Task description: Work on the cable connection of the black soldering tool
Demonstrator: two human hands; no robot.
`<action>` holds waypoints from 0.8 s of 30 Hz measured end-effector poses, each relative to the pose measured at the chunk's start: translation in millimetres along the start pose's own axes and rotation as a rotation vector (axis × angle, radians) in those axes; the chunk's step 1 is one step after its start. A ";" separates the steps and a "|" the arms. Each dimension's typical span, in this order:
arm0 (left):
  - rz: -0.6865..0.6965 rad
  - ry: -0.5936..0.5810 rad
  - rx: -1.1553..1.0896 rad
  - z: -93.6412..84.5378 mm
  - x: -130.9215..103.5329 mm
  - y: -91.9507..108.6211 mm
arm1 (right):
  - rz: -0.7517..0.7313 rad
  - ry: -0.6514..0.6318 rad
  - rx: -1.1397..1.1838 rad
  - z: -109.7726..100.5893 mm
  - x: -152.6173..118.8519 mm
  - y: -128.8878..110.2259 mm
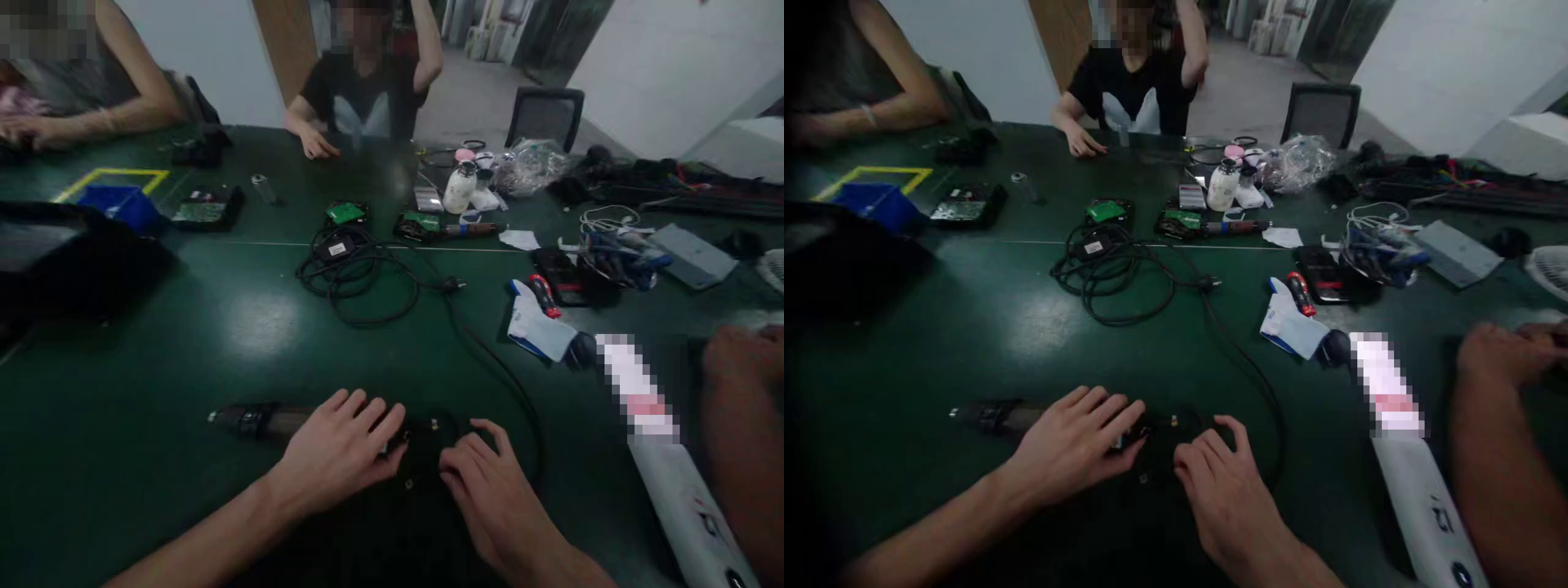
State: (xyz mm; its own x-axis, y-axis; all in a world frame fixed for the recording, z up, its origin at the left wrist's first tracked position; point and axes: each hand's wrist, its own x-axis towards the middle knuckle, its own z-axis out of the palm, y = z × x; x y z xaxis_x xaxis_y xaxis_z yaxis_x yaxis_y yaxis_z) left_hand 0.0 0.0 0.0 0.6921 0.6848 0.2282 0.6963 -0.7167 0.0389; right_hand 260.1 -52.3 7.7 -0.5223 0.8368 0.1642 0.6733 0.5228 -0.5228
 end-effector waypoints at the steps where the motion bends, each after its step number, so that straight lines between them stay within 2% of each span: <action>1: -0.008 0.007 -0.006 -0.8 -2.1 -2.8 | 0.052 0.011 0.034 1.7 -1.1 -5.0; 4: -0.015 0.012 -0.016 -3.8 -7.2 -9.5 | 0.182 -0.044 0.222 4.6 -0.5 -17.3; 8: 0.010 -0.015 -0.008 -7.1 -7.7 -11.1 | 0.293 -0.247 0.560 1.6 13.2 -24.9; 11: 0.012 0.005 0.027 -5.8 -5.4 -9.1 | 0.381 -0.339 0.687 -0.6 27.3 -27.5; 16: 0.048 0.072 0.035 2.4 -11.2 -5.0 | 0.372 -0.327 0.572 5.2 39.3 -21.6; 19: -0.001 0.094 0.014 9.0 -19.5 0.9 | 0.341 -0.284 0.450 10.3 37.8 -11.1; 24: -0.038 0.109 -0.006 14.8 -24.4 5.7 | 0.284 -0.349 0.280 9.7 31.0 -4.5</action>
State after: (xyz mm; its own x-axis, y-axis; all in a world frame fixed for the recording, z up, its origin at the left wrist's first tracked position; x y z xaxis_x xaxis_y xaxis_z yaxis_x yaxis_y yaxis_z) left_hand -10.1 -18.8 -19.7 0.6403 0.6932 0.3310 0.7203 -0.6915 0.0548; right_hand 235.7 -30.3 7.0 -0.5146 0.8105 -0.2797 0.6730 0.1797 -0.7175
